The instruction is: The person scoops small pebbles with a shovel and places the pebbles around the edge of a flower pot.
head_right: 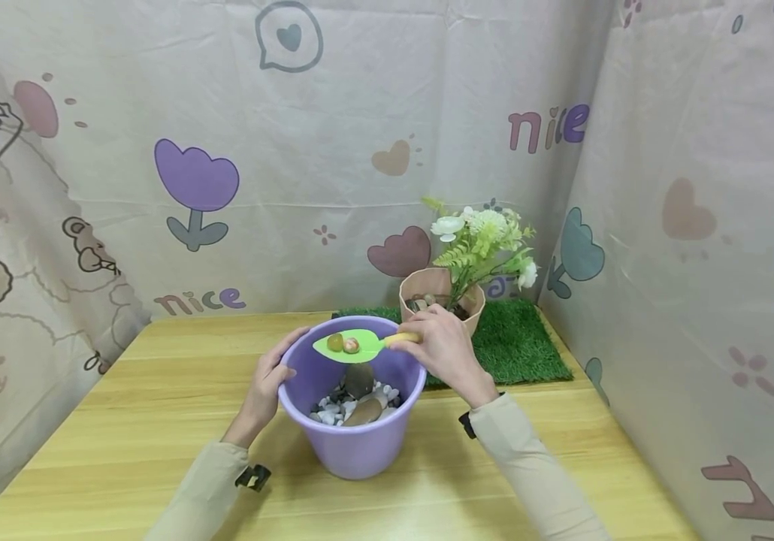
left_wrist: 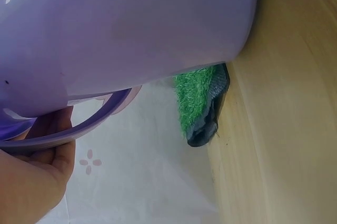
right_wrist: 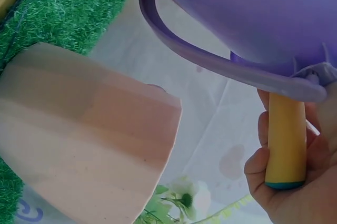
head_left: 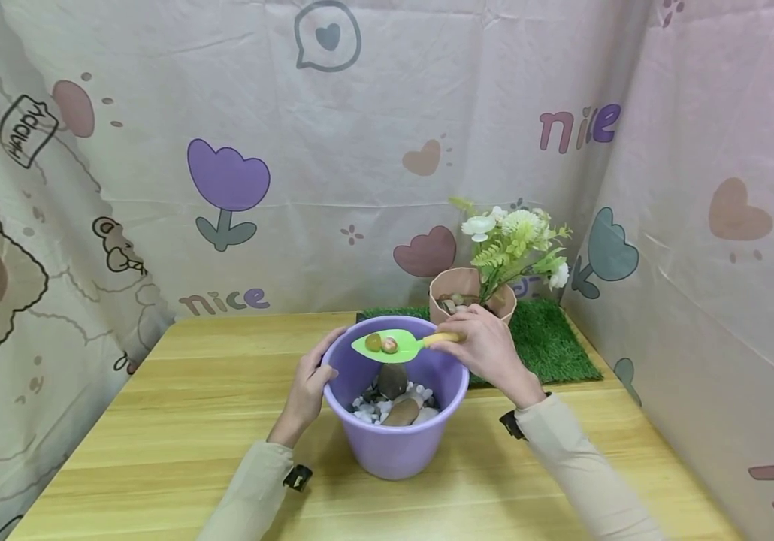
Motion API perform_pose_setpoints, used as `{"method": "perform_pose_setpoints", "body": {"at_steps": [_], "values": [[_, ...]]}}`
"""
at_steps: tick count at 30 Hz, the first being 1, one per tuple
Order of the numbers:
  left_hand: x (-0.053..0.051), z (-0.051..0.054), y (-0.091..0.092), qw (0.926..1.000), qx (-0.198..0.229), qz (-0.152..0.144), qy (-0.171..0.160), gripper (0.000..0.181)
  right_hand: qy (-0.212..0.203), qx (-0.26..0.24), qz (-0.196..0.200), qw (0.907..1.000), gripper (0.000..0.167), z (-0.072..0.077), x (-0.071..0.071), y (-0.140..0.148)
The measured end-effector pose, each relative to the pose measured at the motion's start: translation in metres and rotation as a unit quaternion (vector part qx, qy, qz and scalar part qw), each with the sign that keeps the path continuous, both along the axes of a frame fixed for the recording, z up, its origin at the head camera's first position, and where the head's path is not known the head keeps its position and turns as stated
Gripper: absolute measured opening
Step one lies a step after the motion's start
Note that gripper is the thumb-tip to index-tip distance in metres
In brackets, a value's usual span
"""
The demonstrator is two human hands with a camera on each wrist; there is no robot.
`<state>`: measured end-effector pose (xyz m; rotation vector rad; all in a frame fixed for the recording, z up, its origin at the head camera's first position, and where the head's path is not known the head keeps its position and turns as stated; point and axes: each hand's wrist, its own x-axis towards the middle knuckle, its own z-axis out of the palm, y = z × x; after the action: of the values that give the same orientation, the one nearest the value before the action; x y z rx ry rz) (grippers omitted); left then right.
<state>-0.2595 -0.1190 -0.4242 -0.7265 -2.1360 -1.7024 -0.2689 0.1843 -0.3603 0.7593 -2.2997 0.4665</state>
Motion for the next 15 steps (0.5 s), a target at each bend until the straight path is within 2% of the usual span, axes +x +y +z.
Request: {"method": "perform_pose_setpoints", "body": {"at_steps": [7,15], "values": [[0.0007,0.0000,-0.0001,1.0000,0.001,-0.006,-0.001,0.070,0.031,0.005,-0.026,0.9992,0.028,-0.0032,0.0020,-0.0015],[0.0016,-0.0009,-0.0003,0.9999,0.002,-0.003,-0.010,0.069,0.038,-0.018,-0.028,0.9987,0.026,-0.0060,0.0035,-0.0022]]}}
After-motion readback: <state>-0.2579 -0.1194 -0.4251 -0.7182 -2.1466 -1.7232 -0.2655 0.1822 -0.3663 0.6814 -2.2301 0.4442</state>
